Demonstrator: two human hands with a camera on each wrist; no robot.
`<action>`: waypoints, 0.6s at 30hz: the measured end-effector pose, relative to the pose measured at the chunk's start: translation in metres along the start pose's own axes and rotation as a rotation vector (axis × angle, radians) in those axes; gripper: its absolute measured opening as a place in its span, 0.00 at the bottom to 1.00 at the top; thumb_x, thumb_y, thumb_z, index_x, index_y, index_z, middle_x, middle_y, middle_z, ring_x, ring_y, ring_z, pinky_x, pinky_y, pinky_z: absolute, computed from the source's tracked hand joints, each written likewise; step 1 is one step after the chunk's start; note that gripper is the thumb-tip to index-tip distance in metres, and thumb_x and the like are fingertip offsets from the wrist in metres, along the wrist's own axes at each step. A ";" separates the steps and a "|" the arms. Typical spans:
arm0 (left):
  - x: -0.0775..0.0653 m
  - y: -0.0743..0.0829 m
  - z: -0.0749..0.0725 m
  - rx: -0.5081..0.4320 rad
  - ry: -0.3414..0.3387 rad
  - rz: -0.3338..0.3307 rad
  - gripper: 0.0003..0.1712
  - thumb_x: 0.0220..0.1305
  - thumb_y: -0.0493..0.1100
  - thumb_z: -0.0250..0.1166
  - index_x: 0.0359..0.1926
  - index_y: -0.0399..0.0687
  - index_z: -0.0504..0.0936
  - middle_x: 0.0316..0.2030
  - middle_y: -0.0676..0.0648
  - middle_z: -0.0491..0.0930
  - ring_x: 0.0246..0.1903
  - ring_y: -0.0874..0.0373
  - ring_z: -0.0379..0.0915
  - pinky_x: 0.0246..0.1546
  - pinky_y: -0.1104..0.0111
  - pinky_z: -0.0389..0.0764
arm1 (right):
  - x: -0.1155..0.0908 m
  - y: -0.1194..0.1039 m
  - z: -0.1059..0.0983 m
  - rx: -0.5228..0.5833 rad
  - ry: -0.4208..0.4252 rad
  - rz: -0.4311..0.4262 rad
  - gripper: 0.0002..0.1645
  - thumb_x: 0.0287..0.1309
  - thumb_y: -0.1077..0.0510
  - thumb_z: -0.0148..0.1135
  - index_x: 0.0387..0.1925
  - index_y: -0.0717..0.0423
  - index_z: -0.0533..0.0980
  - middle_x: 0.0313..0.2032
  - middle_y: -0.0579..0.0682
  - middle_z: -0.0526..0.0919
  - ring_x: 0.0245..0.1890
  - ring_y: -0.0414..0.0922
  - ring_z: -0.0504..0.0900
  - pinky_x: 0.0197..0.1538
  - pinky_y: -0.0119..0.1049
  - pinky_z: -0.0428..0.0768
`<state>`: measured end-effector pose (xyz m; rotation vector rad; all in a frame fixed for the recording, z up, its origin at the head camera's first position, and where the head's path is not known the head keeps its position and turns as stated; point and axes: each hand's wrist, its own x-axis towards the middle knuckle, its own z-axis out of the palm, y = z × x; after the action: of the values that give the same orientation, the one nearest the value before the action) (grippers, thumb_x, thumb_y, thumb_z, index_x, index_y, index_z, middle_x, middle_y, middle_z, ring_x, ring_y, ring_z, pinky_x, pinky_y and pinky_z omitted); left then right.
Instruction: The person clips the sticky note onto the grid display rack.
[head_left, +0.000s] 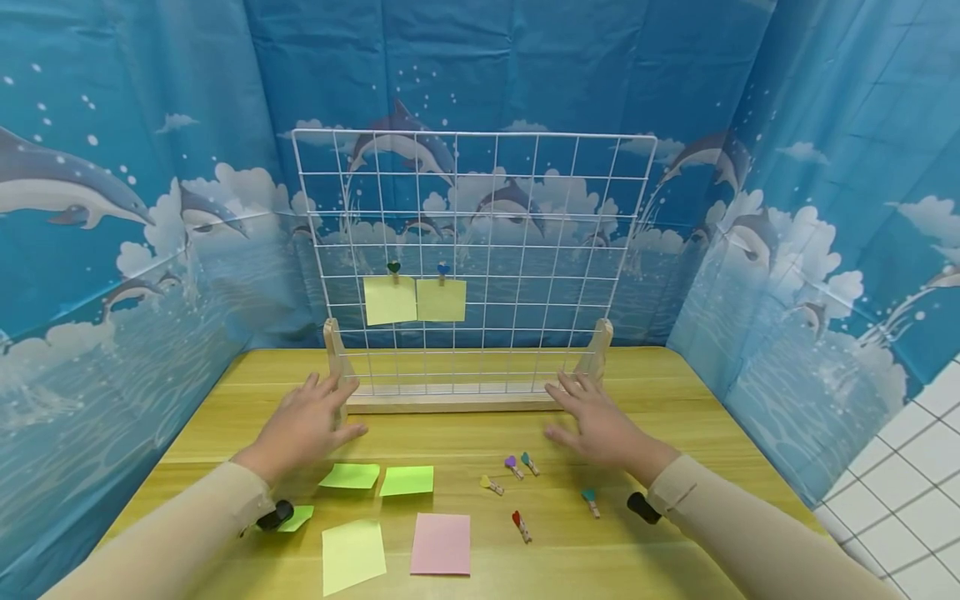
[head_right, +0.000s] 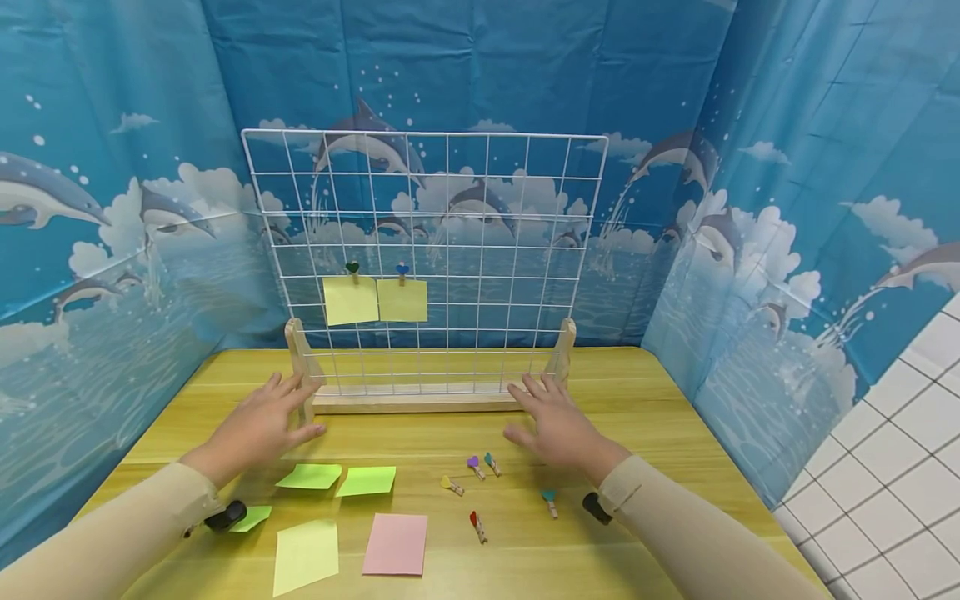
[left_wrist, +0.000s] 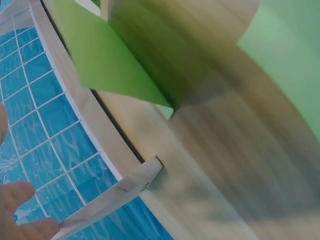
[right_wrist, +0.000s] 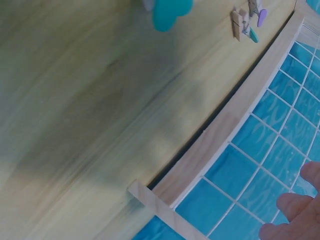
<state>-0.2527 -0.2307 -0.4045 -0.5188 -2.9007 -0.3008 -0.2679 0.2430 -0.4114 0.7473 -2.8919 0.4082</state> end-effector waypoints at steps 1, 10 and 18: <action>-0.001 0.000 0.001 -0.001 -0.002 0.001 0.46 0.71 0.66 0.65 0.80 0.47 0.66 0.78 0.29 0.59 0.76 0.19 0.50 0.73 0.28 0.55 | -0.001 0.000 0.000 -0.002 -0.004 0.002 0.46 0.73 0.38 0.63 0.81 0.54 0.62 0.82 0.65 0.54 0.81 0.73 0.50 0.77 0.75 0.52; -0.012 -0.002 0.007 -0.025 -0.040 -0.024 0.49 0.72 0.74 0.56 0.80 0.48 0.66 0.79 0.30 0.58 0.78 0.21 0.47 0.74 0.28 0.51 | -0.012 0.003 0.005 0.007 -0.038 0.019 0.47 0.71 0.40 0.66 0.81 0.56 0.61 0.82 0.67 0.53 0.81 0.73 0.45 0.77 0.75 0.50; -0.021 -0.005 0.010 -0.041 -0.110 -0.029 0.49 0.75 0.72 0.54 0.79 0.42 0.65 0.77 0.34 0.66 0.75 0.29 0.62 0.73 0.33 0.63 | -0.024 0.008 0.009 -0.013 -0.079 0.026 0.45 0.72 0.42 0.66 0.80 0.55 0.62 0.81 0.68 0.54 0.81 0.74 0.44 0.75 0.75 0.56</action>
<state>-0.2363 -0.2398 -0.4198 -0.5153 -3.0170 -0.3473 -0.2512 0.2587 -0.4262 0.7401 -2.9777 0.3702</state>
